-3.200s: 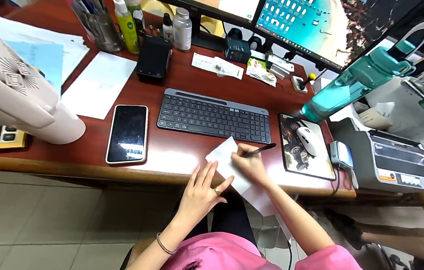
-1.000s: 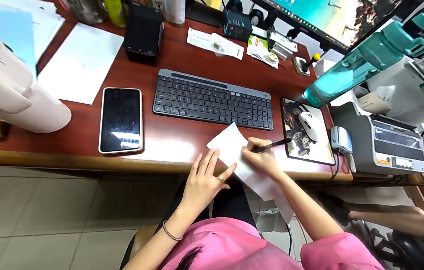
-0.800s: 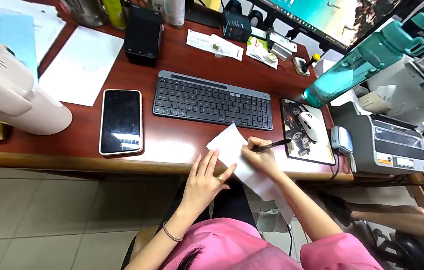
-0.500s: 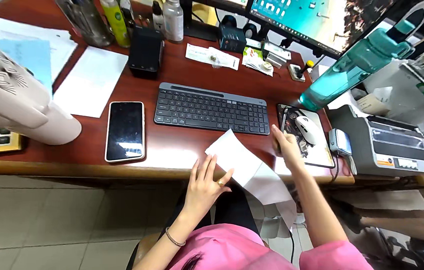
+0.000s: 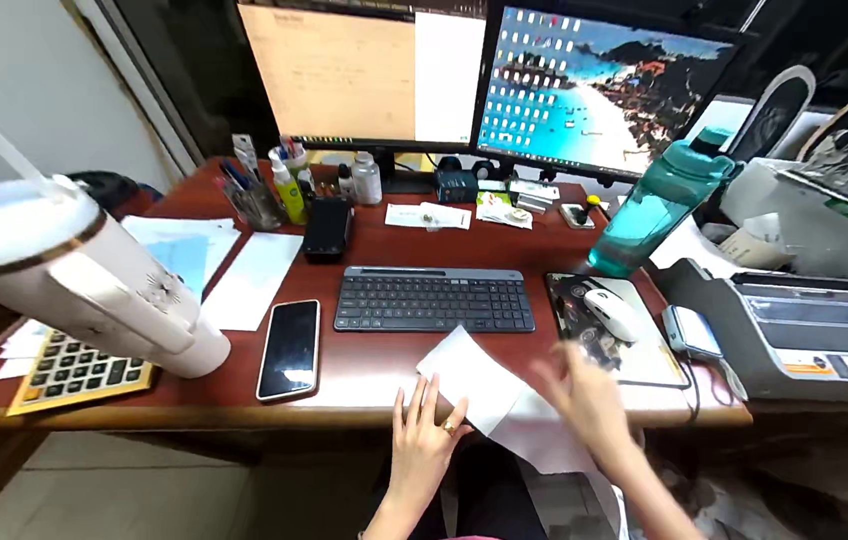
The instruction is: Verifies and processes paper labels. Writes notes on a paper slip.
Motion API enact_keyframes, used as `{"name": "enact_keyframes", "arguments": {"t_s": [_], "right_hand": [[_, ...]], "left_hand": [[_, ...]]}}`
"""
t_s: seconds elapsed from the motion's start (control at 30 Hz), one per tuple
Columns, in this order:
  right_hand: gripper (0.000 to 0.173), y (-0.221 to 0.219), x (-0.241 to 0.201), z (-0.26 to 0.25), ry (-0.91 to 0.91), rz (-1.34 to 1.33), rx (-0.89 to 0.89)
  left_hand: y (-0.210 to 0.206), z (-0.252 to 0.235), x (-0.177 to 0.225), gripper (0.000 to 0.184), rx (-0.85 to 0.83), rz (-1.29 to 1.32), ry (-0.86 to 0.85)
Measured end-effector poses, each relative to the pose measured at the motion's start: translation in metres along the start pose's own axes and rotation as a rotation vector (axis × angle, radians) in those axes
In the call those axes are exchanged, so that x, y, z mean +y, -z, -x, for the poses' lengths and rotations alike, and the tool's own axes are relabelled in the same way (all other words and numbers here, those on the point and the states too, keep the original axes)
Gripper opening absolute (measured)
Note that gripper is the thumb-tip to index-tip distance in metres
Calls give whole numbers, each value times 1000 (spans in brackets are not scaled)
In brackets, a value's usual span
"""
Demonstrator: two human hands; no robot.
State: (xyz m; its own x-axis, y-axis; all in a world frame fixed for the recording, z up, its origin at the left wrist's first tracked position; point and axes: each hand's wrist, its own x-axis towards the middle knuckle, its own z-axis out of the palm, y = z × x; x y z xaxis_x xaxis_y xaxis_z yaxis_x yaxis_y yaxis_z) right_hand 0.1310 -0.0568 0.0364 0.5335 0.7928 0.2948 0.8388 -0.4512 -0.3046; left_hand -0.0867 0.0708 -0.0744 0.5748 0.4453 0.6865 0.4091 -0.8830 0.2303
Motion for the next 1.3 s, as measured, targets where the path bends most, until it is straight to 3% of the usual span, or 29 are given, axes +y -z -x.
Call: {"name": "enact_keyframes", "arguments": {"t_s": [0.07,0.13,0.27,0.33,0.43,0.57,0.7,0.97,1.3], "right_hand": [[56,-20,-19,33,191,-42,83],[59,-36,-16,46,265,-64,158],[46,-28,47,8,121,-1,422],[47,-18,92,-18,73,17,458],[55,-14,145,-43,112,59,430],[60,-15,171,-60,150,69,317],[56,-15,177,-71,160,69,217],[39,-21,182,-99,127,51,233],[39,-27,185,-102,93,27,238]], "left_hand": [[-1,-2,5,32,49,14,21],[-2,-2,7,30,102,-43,-2],[4,-8,6,45,94,-133,-48],[6,-10,6,47,72,-133,-32],[4,-16,4,43,75,-106,13],[-1,-26,5,37,62,-15,107],[-3,-39,9,29,-28,92,207],[2,-59,2,45,-272,200,300],[-1,-55,0,47,-280,170,293]]}}
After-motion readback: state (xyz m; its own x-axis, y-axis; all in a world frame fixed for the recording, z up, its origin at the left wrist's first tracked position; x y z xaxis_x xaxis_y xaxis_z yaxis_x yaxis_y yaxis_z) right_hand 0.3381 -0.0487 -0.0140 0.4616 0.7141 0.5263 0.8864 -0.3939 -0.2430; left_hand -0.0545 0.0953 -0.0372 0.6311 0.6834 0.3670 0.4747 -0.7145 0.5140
